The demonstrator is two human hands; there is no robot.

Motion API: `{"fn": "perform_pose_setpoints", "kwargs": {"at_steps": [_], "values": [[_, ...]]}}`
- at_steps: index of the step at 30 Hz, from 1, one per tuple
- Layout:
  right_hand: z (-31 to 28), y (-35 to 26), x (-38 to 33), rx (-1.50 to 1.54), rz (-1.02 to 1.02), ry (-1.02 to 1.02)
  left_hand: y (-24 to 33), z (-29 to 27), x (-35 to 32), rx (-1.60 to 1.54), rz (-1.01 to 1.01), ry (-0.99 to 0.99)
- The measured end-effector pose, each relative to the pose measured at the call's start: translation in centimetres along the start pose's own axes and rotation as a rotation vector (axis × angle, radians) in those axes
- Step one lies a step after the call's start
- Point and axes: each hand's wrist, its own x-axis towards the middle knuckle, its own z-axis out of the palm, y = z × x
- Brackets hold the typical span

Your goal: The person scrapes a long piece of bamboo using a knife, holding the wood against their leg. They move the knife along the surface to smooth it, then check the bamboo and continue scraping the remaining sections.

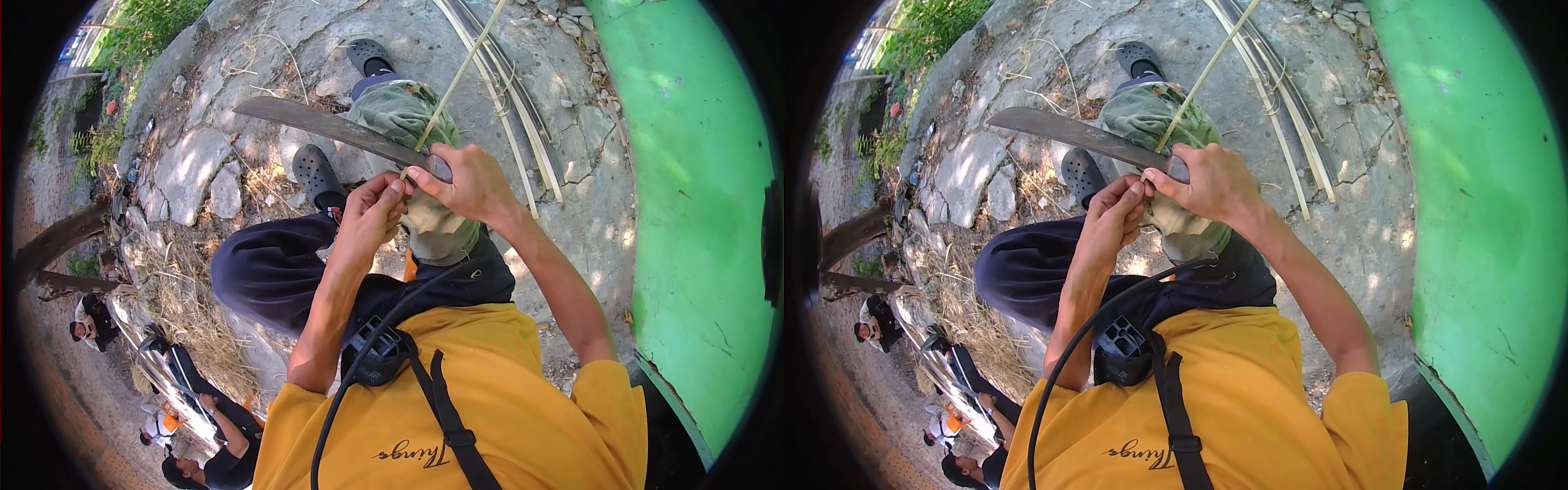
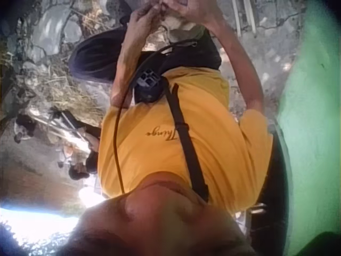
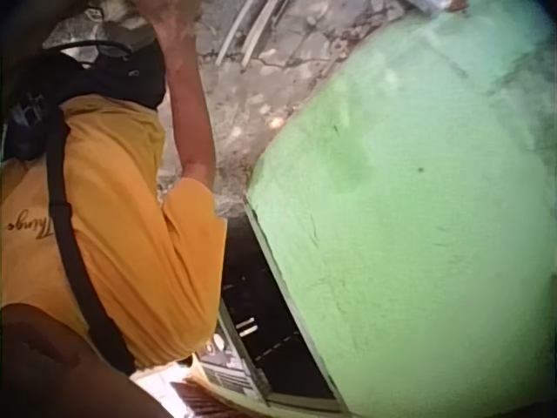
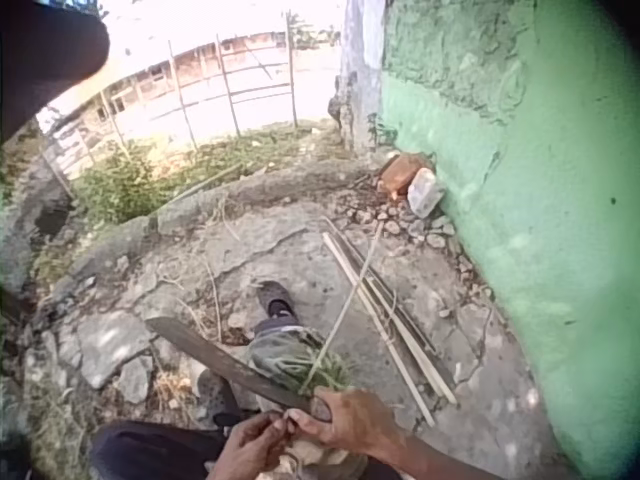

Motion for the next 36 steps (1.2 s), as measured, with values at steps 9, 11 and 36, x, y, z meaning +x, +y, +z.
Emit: {"fn": "perform_pose_setpoints", "kwargs": {"at_steps": [9,11,36], "values": [[0.2,0.0,0.3,0.006,0.029,-0.006,-0.5,0.0,-1.5,0.075,0.025,0.049],[0.3,-0.9,0.0,-0.017,0.009,-0.005,-0.7,0.3,-0.3,0.095,0.063,0.079],[-0.6,0.0,0.0,0.012,0.087,0.009,-1.5,1.0,-2.1,0.219,0.134,0.134]]}}
